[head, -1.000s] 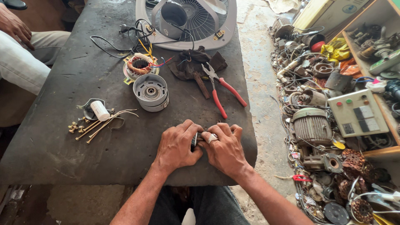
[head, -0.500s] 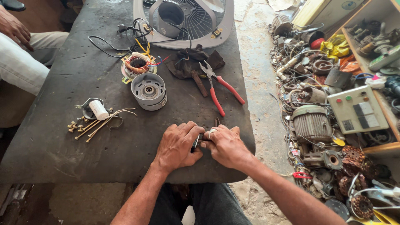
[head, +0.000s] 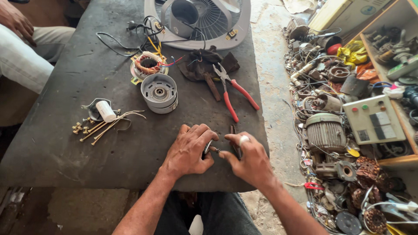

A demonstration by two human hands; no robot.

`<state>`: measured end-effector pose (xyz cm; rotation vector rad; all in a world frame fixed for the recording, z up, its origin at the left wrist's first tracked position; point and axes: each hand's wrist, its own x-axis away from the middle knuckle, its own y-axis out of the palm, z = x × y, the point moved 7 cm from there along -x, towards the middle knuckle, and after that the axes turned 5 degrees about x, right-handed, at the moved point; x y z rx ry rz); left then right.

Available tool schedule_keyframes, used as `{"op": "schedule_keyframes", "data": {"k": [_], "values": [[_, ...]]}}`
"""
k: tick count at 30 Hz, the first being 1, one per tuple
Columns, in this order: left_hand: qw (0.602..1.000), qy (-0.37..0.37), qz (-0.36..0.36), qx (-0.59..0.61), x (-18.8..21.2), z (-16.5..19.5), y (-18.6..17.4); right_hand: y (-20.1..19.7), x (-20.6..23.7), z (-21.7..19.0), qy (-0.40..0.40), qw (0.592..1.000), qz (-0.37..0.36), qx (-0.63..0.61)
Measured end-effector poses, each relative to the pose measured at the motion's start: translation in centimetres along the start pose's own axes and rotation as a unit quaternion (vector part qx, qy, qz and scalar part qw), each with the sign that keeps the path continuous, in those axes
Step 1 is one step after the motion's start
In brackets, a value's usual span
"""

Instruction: The person uses a screwdriver to disassemble a small cylindrical electrical component on a workbench, removing a screw and separating parts. They then reassemble the component by aligning the parts and tightening the screw. The workbench holds a disassembled fan, pliers, and other electrical parts.

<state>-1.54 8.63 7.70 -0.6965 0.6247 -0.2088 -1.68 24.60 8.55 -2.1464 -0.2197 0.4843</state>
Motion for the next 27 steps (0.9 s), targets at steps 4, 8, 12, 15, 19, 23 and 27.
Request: {"op": "schedule_keyframes", "data": {"k": [4, 8, 12, 15, 19, 23, 27], "values": [[1.000, 0.002, -0.002, 0.018, 0.0, -0.1, 0.1, 0.7, 2.0, -1.7, -0.058, 0.994, 0.097, 0.009], [1.000, 0.004, 0.009, 0.012, 0.1, -0.2, 0.0, 2.1, 2.7, -1.9, -0.056, 0.986, 0.153, -0.024], [1.000, -0.002, 0.009, 0.011, 0.1, -0.4, 0.0, 2.3, 2.5, -1.5, -0.029, 0.981, 0.182, -0.055], [1.000, -0.012, 0.009, 0.013, 0.1, -0.6, 0.1, 2.3, 2.4, -1.5, 0.000, 0.982, 0.180, -0.054], [0.999, -0.039, 0.002, 0.016, 0.0, -0.8, 0.2, 2.7, 2.5, -0.5, 0.080, 0.979, 0.141, -0.125], [0.999, -0.048, -0.009, 0.021, 0.0, -1.0, 0.3, 2.4, 3.5, 1.4, 0.191, 0.965, 0.128, -0.129], [0.999, -0.029, 0.002, 0.025, 0.1, -1.3, 0.2, 1.8, 4.0, 2.2, 0.234, 0.939, 0.107, -0.228]]}}
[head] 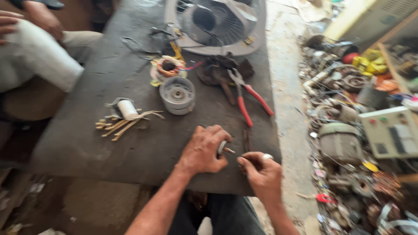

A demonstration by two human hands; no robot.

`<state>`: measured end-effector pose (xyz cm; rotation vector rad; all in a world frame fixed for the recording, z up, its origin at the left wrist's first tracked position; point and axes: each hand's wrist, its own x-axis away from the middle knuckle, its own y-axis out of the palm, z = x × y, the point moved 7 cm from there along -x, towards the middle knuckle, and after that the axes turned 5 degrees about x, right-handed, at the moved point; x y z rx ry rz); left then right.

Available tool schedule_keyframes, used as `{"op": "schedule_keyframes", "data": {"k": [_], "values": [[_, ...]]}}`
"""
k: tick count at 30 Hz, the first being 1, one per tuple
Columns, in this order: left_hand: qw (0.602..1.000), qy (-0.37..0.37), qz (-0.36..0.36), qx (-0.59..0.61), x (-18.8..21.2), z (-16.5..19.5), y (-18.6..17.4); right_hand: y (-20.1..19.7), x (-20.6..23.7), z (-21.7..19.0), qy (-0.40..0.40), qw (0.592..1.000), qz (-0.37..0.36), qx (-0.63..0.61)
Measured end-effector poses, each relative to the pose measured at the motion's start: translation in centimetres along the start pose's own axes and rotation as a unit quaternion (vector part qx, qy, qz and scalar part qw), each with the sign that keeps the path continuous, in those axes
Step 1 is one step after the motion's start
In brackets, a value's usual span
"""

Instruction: The person uses a screwdriver to disassemble a small cylindrical electrical component on a workbench, removing a screw and separating parts. They then reassemble the component by aligning the parts and tightening the screw. The workbench holds a disassembled fan, pliers, and other electrical parts.

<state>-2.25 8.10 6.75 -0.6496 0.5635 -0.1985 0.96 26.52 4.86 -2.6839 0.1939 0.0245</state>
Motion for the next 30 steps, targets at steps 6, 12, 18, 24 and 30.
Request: {"op": "schedule_keyframes", "data": {"k": [6, 12, 18, 24, 30], "values": [[0.995, 0.026, -0.024, -0.094, 0.1, -0.9, 1.4, 5.4, -2.4, -8.3, -0.177, 0.968, -0.156, 0.088], [0.996, 0.070, 0.054, 0.018, 1.1, -1.4, 0.5, 20.8, -4.6, -14.4, -0.244, 0.885, -0.300, 0.261], [0.997, 0.026, 0.065, 0.016, 1.2, -2.1, 0.1, 24.7, -4.8, -12.5, -0.203, 0.897, -0.316, 0.233], [0.997, 0.021, 0.069, 0.021, 1.4, -2.0, 0.2, 24.6, -5.4, -10.9, -0.166, 0.909, -0.307, 0.230], [0.997, 0.035, 0.063, 0.021, 1.7, -2.1, 0.3, 24.2, -5.5, -10.8, -0.135, 0.917, -0.332, 0.174]]}}
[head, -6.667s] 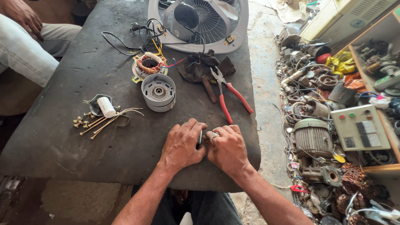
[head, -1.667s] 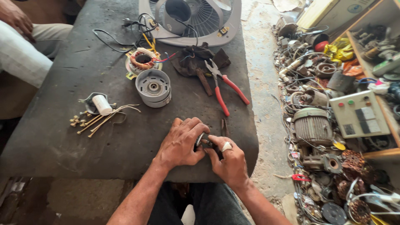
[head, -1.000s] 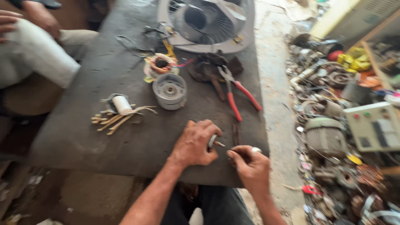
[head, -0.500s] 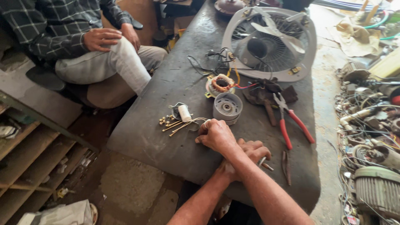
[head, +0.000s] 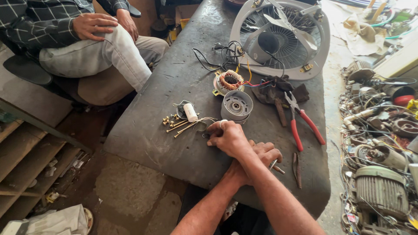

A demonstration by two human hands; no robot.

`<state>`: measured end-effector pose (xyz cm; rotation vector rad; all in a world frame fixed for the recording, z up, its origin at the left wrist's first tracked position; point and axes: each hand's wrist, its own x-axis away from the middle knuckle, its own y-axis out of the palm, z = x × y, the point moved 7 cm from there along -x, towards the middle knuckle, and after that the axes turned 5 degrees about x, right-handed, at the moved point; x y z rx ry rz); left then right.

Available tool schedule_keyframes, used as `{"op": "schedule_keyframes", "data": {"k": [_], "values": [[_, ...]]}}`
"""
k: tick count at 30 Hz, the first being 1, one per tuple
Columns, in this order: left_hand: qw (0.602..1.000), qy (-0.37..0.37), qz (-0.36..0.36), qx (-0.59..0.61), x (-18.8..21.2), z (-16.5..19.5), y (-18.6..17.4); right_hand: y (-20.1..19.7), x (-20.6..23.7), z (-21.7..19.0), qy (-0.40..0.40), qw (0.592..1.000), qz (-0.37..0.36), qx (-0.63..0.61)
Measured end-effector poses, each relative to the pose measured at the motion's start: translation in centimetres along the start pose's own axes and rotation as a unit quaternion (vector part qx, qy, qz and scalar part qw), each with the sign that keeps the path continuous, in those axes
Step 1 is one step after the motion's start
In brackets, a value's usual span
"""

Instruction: The person uses a screwdriver to disassemble a small cylindrical electrical component on a workbench, removing a screw and separating parts. They then reassemble the component by aligning the parts and tightening the screw. The workbench holds a disassembled fan, pliers, and other electrical parts.

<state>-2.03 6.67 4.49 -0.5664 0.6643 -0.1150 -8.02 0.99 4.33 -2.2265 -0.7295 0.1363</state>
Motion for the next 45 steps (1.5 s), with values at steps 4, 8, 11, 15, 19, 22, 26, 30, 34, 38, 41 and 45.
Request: {"op": "schedule_keyframes", "data": {"k": [4, 8, 11, 15, 19, 22, 26, 30, 34, 38, 41, 45], "values": [[1.000, -0.004, -0.021, -0.016, -0.1, -0.1, 0.3, -2.5, 1.4, -1.4, -0.084, 0.992, 0.090, 0.009], [0.999, 0.011, -0.022, -0.030, -0.3, 0.5, -0.1, -8.8, 6.8, 0.0, -0.138, 0.965, 0.224, -0.010], [0.999, -0.018, -0.037, 0.002, -0.5, 0.7, -0.3, -14.2, 12.8, 5.7, -0.024, 0.955, 0.293, 0.021], [0.999, -0.019, -0.039, -0.002, -1.1, 1.8, -0.5, -16.8, 20.0, 12.8, 0.107, 0.926, 0.353, 0.078], [0.997, -0.034, -0.070, -0.016, -1.9, 2.3, -0.4, -13.6, 22.5, 14.9, 0.079, 0.935, 0.347, 0.005], [0.991, -0.029, -0.132, -0.016, -2.6, 2.2, 0.0, -12.1, 22.5, 12.2, -0.040, 0.913, 0.391, 0.110], [0.964, -0.021, -0.263, -0.030, -4.4, 1.2, 1.4, -10.8, 20.2, 9.5, -0.116, 0.895, 0.389, 0.186], [0.946, 0.011, -0.322, -0.039, -5.9, 0.8, 2.3, -10.3, 18.9, 9.2, -0.105, 0.894, 0.383, 0.210], [0.944, 0.034, -0.328, -0.025, -6.3, 0.7, 2.5, -9.9, 19.3, 9.3, -0.115, 0.883, 0.387, 0.238], [0.955, 0.005, -0.298, 0.009, -5.9, 0.2, 2.4, -9.5, 19.0, 9.3, -0.123, 0.884, 0.370, 0.257], [0.960, 0.007, -0.278, 0.038, -5.7, 0.0, 2.2, -9.1, 18.5, 9.1, -0.118, 0.875, 0.370, 0.288], [0.966, 0.007, -0.257, 0.030, -5.6, -0.2, 2.2, -8.6, 18.0, 9.4, -0.086, 0.866, 0.367, 0.327]]}}
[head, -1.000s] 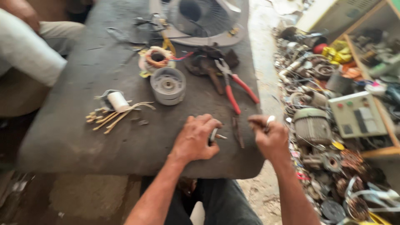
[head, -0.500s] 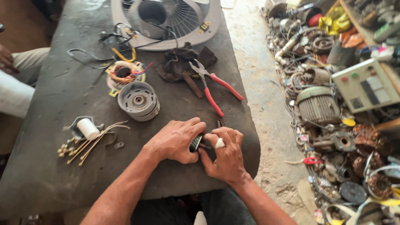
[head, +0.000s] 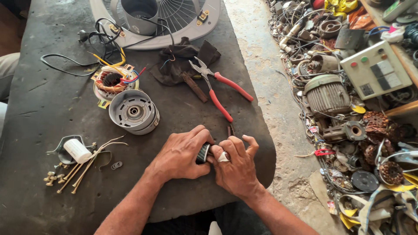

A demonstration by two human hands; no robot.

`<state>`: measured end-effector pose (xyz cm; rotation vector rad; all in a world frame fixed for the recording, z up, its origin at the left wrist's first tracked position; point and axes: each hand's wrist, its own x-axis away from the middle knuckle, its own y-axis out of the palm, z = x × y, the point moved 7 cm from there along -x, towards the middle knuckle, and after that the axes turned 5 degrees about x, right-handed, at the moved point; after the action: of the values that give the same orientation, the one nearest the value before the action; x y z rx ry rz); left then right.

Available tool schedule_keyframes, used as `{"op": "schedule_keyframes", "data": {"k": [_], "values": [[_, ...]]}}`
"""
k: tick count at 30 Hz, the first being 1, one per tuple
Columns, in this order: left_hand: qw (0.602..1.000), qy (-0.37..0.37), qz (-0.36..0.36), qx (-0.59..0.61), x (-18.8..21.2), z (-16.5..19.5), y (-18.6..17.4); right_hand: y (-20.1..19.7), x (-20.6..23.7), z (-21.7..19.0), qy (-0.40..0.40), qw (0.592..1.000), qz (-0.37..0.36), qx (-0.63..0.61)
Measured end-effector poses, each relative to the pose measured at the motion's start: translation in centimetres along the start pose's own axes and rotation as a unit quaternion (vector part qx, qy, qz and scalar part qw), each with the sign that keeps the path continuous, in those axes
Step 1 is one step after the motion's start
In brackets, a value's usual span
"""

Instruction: The person uses a screwdriver to disassemble a small cylindrical electrical component on a workbench, removing a screw and separating parts. They then reassemble the component by aligning the parts and tightening the screw. The workbench holds a disassembled fan, pliers, and other electrical parts.

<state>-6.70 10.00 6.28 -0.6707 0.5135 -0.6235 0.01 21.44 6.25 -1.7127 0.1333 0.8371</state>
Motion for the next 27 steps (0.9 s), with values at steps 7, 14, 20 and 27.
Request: {"op": "schedule_keyframes", "data": {"k": [7, 14, 20, 27], "values": [[1.000, -0.018, 0.003, -0.009, 0.2, -0.2, 0.3, 0.5, 0.1, 0.1, 0.022, 1.000, -0.004, -0.001], [1.000, 0.000, 0.015, -0.002, 0.1, 0.2, 0.0, 0.1, -0.4, 0.3, 0.048, 0.999, -0.014, -0.020], [1.000, -0.004, 0.004, 0.002, 0.0, 0.0, 0.4, 0.5, -0.4, 1.1, 0.092, 0.993, -0.037, -0.065], [0.999, -0.020, 0.026, 0.035, 0.3, -0.7, -0.7, -0.5, -0.7, 0.8, 0.067, 0.993, 0.021, -0.094]]}}
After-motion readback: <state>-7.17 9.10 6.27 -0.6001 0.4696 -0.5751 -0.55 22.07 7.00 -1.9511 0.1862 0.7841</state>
